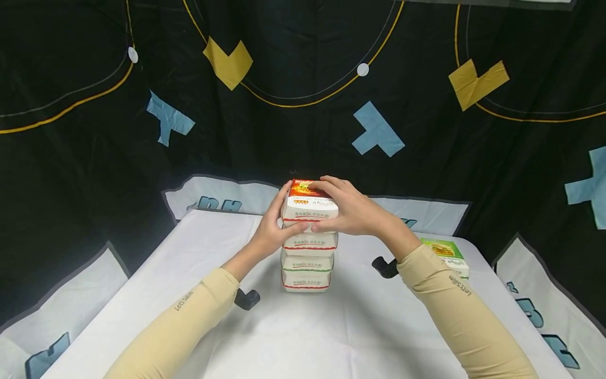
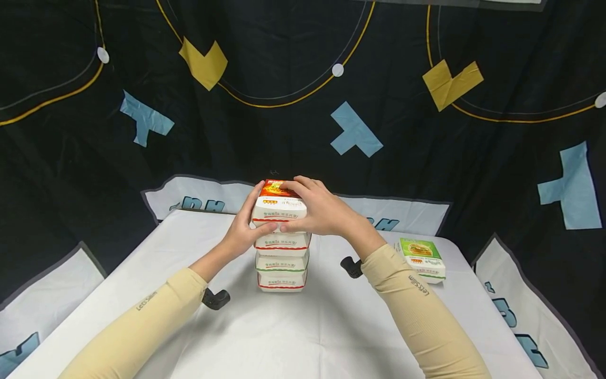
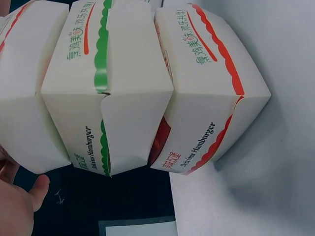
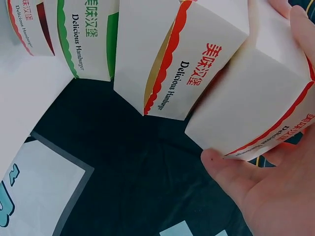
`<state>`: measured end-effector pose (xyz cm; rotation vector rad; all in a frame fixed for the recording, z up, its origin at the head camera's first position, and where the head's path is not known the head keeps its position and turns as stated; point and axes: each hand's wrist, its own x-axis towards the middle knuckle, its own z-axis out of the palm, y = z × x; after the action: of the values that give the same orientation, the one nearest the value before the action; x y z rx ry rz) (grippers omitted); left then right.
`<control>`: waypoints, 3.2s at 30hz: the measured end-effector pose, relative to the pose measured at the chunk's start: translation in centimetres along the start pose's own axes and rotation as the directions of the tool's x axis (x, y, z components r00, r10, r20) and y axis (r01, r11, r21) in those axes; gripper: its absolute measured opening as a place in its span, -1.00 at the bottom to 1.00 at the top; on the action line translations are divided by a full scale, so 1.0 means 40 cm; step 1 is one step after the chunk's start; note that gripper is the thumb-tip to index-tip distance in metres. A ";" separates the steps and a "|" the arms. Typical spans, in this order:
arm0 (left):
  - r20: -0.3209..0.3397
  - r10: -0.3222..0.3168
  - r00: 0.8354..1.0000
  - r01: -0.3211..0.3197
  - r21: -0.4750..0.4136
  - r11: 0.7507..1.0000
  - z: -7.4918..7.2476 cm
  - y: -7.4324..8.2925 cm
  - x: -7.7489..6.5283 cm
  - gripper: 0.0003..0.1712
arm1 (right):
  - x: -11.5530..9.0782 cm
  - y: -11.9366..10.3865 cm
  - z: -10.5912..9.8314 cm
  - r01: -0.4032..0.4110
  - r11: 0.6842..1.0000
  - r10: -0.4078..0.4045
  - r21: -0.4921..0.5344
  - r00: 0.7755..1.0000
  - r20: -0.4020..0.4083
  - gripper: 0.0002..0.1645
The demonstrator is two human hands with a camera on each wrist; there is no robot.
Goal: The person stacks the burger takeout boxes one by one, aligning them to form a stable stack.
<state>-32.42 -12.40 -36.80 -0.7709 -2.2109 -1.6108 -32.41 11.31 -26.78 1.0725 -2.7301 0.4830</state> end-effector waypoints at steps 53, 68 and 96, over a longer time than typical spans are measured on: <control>-0.014 -0.034 0.999 0.034 0.015 0.999 -0.013 0.012 0.001 0.11 | -0.254 0.251 -0.015 -0.195 0.981 0.195 0.017 0.980 -0.025 0.27; 0.006 -0.070 0.997 0.070 0.016 0.997 -0.017 0.067 -0.007 0.13 | -0.321 0.359 0.010 -0.293 0.955 0.293 0.043 0.956 0.012 0.24; 0.009 -0.079 0.997 0.079 -0.006 0.997 -0.016 0.099 -0.014 0.12 | -0.412 0.483 0.057 -0.422 0.906 0.420 0.037 0.905 0.063 0.21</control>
<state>-29.71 -12.25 -33.78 -0.7019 -2.2695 -1.6550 -33.77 34.20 -37.92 0.4975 -3.0165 0.5895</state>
